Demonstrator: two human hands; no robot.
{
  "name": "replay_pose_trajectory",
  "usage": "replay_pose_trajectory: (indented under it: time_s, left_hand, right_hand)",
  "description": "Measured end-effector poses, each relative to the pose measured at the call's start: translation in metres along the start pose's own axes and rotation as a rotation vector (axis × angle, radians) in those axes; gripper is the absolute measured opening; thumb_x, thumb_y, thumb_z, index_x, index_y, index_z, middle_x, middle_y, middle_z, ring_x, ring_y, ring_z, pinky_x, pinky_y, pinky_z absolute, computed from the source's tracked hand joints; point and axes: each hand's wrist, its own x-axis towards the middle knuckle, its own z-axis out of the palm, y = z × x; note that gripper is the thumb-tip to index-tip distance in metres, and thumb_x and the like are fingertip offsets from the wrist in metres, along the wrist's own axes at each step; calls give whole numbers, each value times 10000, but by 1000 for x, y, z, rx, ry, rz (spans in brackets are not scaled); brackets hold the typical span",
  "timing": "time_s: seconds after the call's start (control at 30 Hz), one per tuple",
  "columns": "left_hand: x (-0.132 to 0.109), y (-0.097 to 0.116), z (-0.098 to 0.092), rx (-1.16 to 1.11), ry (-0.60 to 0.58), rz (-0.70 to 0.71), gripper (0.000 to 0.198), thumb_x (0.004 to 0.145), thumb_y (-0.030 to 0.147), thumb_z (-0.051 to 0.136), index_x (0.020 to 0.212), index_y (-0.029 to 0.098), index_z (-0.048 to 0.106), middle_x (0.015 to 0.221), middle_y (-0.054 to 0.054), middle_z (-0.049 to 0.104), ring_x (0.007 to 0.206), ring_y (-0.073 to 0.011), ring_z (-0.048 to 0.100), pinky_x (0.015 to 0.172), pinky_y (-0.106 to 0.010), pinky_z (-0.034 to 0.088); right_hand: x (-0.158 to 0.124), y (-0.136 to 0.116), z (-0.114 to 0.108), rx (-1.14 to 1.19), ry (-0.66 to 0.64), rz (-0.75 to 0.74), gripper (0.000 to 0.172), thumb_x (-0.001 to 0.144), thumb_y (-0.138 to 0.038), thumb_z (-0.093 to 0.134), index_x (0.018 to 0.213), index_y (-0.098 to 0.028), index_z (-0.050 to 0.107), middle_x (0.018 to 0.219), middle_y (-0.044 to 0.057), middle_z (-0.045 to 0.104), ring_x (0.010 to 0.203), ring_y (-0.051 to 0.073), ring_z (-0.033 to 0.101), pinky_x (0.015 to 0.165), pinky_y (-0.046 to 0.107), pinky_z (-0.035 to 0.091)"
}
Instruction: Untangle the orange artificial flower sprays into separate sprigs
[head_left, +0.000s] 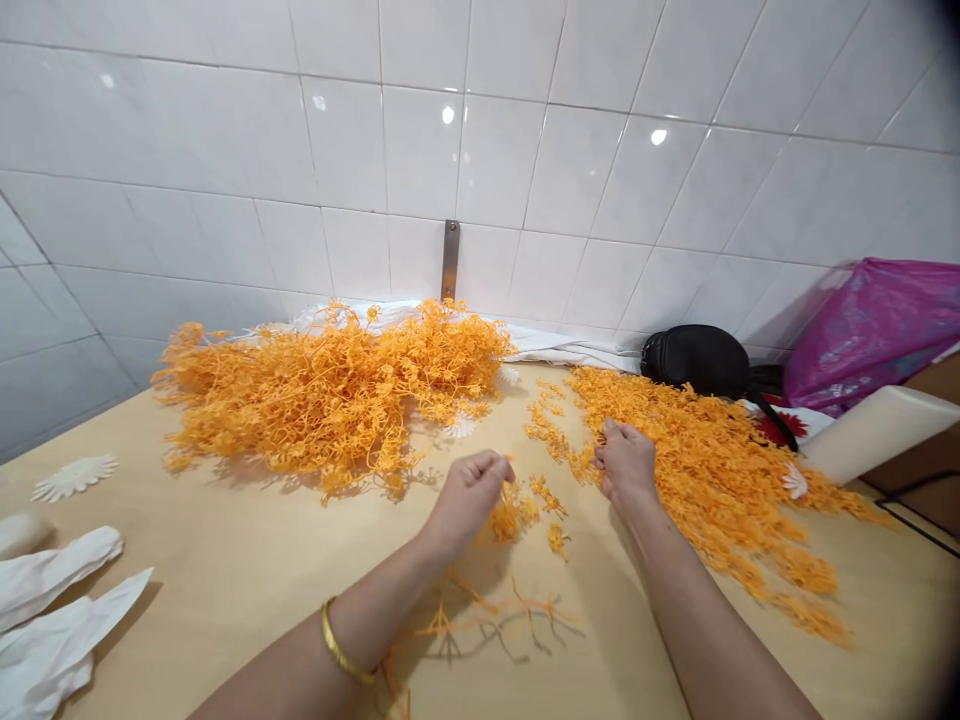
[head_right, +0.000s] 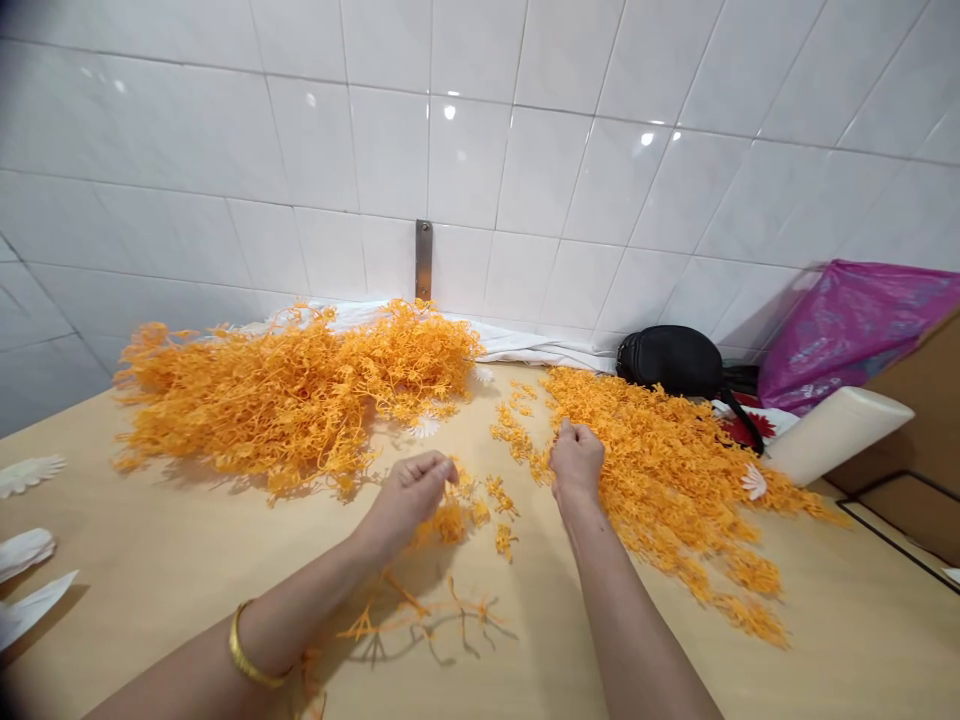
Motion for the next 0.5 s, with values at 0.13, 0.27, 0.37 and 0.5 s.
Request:
replay_pose_trajectory:
  time_s: [0.13, 0.27, 0.37, 0.5]
  left_hand:
    - [10, 1, -18, -280, 109, -67, 275, 705, 423, 544, 650, 168, 458, 372, 114, 173, 331, -20, 106, 367, -175, 90]
    - [15, 3, -28, -358, 119, -115, 279, 682, 391, 595, 636, 157, 452, 385, 115, 155, 317, -11, 110, 351, -162, 88]
    - [16, 4, -32, -411, 94, -126, 247, 692, 358, 594, 644, 154, 463, 374, 114, 145, 309, -15, 124, 351, -162, 103]
    - [18, 3, -36, -475, 60, -134, 238, 704, 367, 578, 660, 156, 479, 356, 115, 129, 300, -22, 130, 350, -168, 141]
  right_hand:
    - [6, -10, -12, -411, 130, -166, 52, 650, -257, 539, 678, -221, 515, 476, -39, 375, 481, 134, 353, 498, 271, 263]
    - [9, -7, -20, -1106, -27, -209, 206, 727, -332, 479, 599, -194, 562, 555, 53, 472, 628, 227, 469, 605, 377, 310]
    - [8, -1, -22, -1291, -42, -242, 333, 764, -371, 440, 536, -164, 567, 797, 153, 558, 820, 327, 478, 667, 469, 309]
    - [-12, -2, -7, -1023, -243, -461, 229, 786, -309, 437, 733, -173, 614, 989, 121, 568, 922, 274, 476, 754, 422, 340]
